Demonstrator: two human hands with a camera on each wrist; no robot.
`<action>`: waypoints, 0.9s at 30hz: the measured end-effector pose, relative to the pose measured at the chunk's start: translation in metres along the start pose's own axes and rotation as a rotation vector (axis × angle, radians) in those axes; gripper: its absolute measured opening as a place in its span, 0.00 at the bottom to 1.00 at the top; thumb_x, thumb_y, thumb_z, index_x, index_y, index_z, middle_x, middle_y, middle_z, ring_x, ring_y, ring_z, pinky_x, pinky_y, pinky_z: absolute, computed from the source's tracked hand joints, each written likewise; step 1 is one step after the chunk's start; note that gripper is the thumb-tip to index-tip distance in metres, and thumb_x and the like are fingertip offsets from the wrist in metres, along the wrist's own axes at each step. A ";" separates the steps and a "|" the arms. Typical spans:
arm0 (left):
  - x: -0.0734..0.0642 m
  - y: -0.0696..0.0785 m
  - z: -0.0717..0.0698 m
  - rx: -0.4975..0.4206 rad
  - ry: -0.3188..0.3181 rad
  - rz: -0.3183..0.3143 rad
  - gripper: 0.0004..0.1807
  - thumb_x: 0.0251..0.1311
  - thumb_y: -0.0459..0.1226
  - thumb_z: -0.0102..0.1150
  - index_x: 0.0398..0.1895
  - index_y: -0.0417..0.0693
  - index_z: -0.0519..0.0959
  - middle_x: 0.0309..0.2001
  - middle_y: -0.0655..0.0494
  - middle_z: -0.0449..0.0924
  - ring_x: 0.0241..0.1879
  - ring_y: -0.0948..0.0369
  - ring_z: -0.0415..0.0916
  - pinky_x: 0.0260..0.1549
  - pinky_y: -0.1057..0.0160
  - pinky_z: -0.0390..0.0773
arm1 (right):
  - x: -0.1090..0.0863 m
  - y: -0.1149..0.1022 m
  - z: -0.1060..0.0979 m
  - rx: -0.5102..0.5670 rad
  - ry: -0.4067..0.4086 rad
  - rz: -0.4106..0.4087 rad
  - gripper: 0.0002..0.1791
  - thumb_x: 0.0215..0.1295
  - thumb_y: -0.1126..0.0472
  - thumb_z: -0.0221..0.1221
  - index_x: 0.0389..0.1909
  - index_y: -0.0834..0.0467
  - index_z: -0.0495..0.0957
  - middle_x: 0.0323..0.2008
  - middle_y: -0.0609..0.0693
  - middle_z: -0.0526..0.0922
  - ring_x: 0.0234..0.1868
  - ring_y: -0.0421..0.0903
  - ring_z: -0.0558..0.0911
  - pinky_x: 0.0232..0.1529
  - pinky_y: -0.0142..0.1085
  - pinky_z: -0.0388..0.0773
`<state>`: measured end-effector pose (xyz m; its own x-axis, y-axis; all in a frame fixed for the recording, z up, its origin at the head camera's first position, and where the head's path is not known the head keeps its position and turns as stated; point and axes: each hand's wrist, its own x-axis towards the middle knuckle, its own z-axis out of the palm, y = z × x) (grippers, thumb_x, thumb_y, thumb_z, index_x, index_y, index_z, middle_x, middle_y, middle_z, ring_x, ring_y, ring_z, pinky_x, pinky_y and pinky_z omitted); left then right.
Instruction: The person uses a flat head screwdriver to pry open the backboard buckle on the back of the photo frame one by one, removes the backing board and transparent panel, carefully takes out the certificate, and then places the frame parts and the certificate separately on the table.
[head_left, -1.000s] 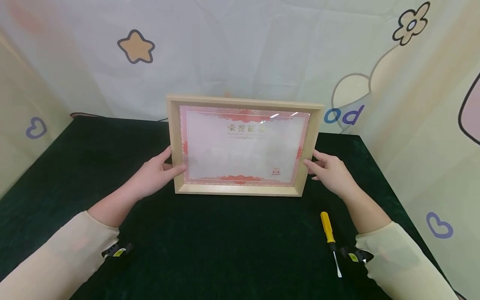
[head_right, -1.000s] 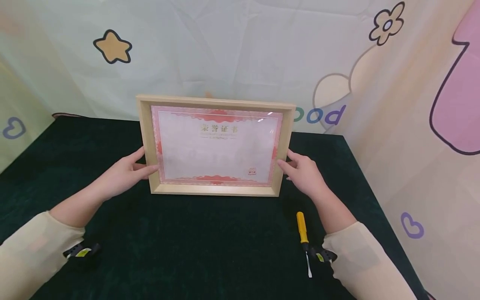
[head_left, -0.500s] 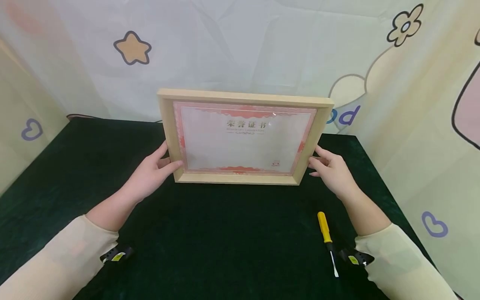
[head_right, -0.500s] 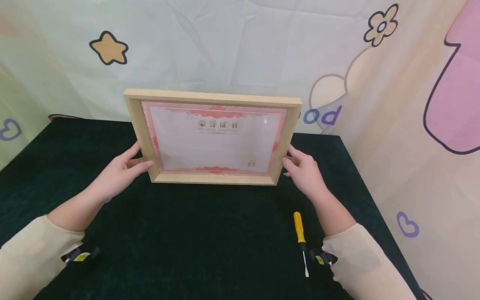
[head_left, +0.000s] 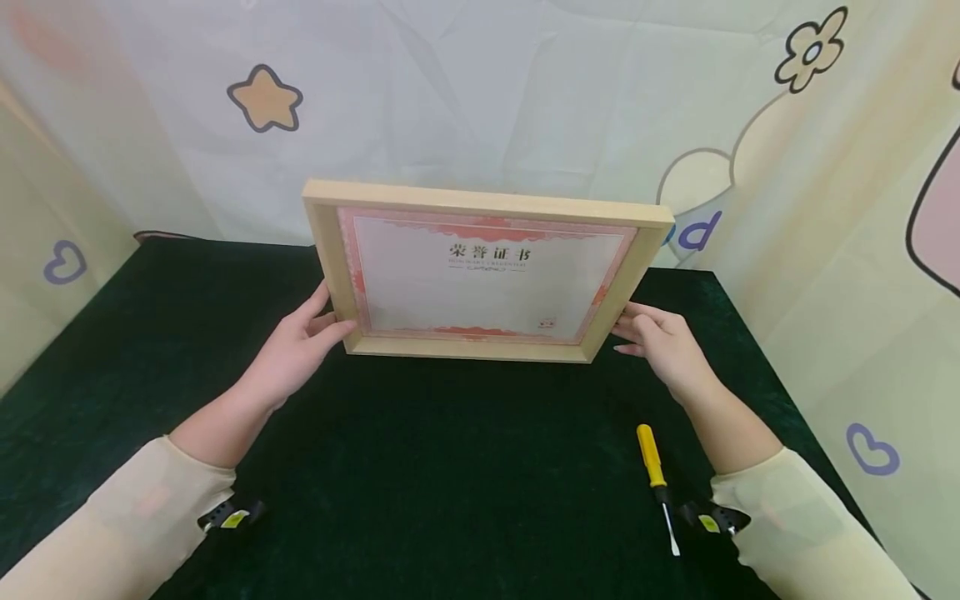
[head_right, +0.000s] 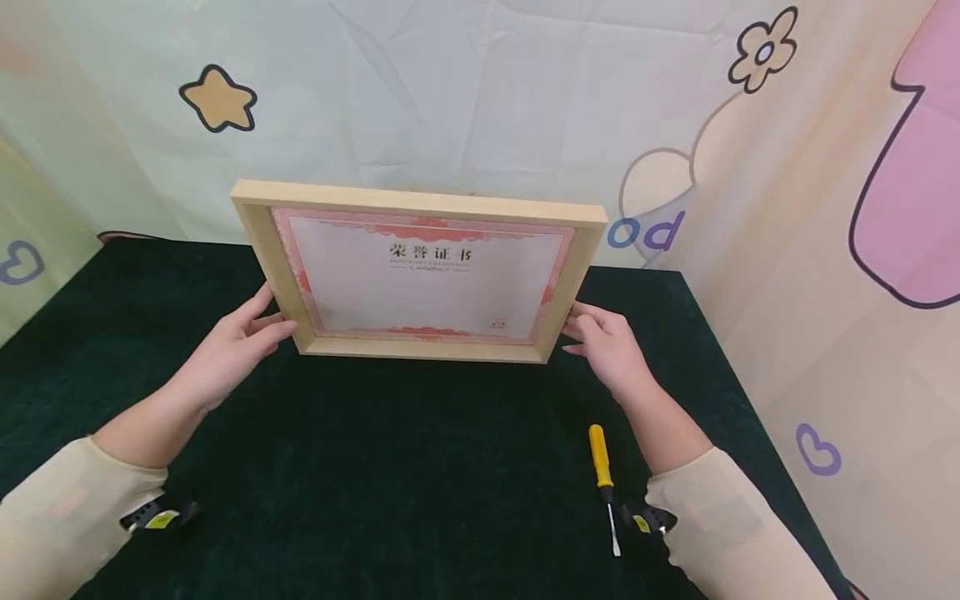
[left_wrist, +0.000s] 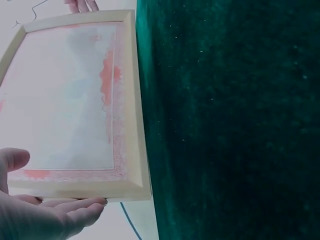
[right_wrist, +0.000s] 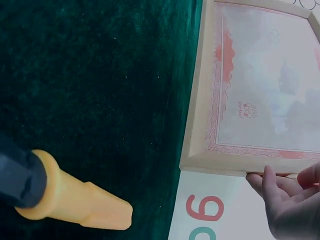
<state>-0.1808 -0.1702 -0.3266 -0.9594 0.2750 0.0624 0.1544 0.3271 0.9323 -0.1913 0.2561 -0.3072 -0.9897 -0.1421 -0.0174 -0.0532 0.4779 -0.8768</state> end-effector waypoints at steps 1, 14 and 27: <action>0.000 -0.001 0.000 -0.003 -0.003 -0.008 0.37 0.69 0.42 0.47 0.74 0.65 0.38 0.73 0.50 0.45 0.68 0.49 0.52 0.60 0.39 0.52 | 0.000 0.000 0.000 0.010 -0.004 0.001 0.26 0.73 0.59 0.32 0.67 0.67 0.57 0.64 0.62 0.65 0.61 0.55 0.70 0.50 0.37 0.73; 0.002 -0.001 -0.004 -0.144 -0.063 -0.087 0.33 0.73 0.49 0.30 0.74 0.55 0.32 0.73 0.44 0.41 0.68 0.45 0.50 0.63 0.42 0.49 | 0.000 -0.001 -0.003 0.059 -0.030 0.019 0.27 0.73 0.59 0.30 0.68 0.67 0.55 0.66 0.61 0.61 0.64 0.55 0.66 0.52 0.35 0.71; 0.004 0.000 -0.009 -0.244 -0.082 -0.073 0.38 0.69 0.60 0.23 0.74 0.53 0.32 0.72 0.41 0.44 0.70 0.48 0.45 0.64 0.43 0.45 | 0.001 -0.003 -0.001 0.155 -0.044 0.047 0.27 0.75 0.56 0.31 0.70 0.65 0.51 0.69 0.59 0.58 0.67 0.53 0.62 0.53 0.34 0.70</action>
<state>-0.1863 -0.1772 -0.3229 -0.9421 0.3342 -0.0278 0.0148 0.1242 0.9922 -0.1920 0.2554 -0.3044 -0.9837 -0.1623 -0.0779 0.0172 0.3462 -0.9380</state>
